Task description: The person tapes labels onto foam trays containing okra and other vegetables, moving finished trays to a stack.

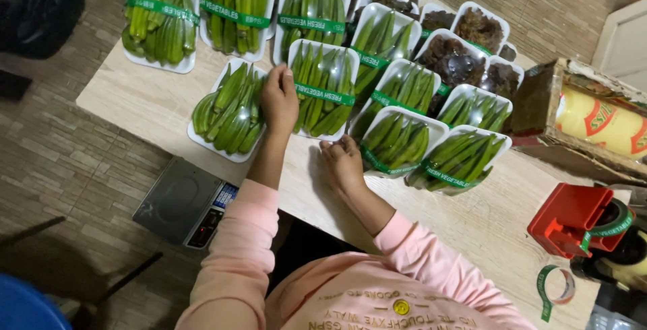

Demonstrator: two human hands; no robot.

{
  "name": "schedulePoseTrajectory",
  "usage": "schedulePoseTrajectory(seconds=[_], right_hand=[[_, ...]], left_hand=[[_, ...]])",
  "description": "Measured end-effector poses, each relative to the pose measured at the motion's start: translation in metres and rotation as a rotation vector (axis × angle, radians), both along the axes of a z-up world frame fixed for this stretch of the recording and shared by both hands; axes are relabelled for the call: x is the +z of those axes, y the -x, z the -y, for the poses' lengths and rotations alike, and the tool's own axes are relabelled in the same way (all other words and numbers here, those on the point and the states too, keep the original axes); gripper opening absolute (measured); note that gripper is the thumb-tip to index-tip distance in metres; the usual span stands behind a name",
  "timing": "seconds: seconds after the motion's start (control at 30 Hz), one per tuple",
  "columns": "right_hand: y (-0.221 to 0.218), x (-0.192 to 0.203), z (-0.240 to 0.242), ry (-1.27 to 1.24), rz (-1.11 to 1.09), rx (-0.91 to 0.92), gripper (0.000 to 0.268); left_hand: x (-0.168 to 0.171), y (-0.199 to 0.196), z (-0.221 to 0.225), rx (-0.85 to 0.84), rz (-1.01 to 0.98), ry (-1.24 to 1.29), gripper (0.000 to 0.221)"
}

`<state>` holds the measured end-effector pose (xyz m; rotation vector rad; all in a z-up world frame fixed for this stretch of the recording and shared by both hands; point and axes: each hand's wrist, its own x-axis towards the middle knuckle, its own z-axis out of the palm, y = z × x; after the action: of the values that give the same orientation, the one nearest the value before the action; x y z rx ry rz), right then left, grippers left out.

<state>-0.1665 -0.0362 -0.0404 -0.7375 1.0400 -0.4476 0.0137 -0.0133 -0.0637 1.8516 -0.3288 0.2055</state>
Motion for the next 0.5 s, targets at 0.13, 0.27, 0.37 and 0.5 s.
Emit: schedulePoseTrajectory(seconds=[0.13,0.27,0.37,0.5], right_hand=[[0.006,-0.010,-0.011,-0.033,0.001,0.066,0.074],[0.011,0.016,-0.033,-0.052,-0.037,0.103,0.068],[0.016,0.004,-0.034,-0.061,-0.067,0.189,0.067],[0.021,0.018,-0.039,-0.078,-0.102,0.290,0.066]], left_hand=[[0.019,-0.011,-0.049,0.086,0.280,0.063,0.026],[0.014,-0.009,-0.123,0.474,0.120,-0.263,0.046],[0.011,-0.002,-0.157,0.517,-0.330,-0.283,0.063],[0.021,0.002,-0.174,0.427,-0.630,-0.093,0.083]])
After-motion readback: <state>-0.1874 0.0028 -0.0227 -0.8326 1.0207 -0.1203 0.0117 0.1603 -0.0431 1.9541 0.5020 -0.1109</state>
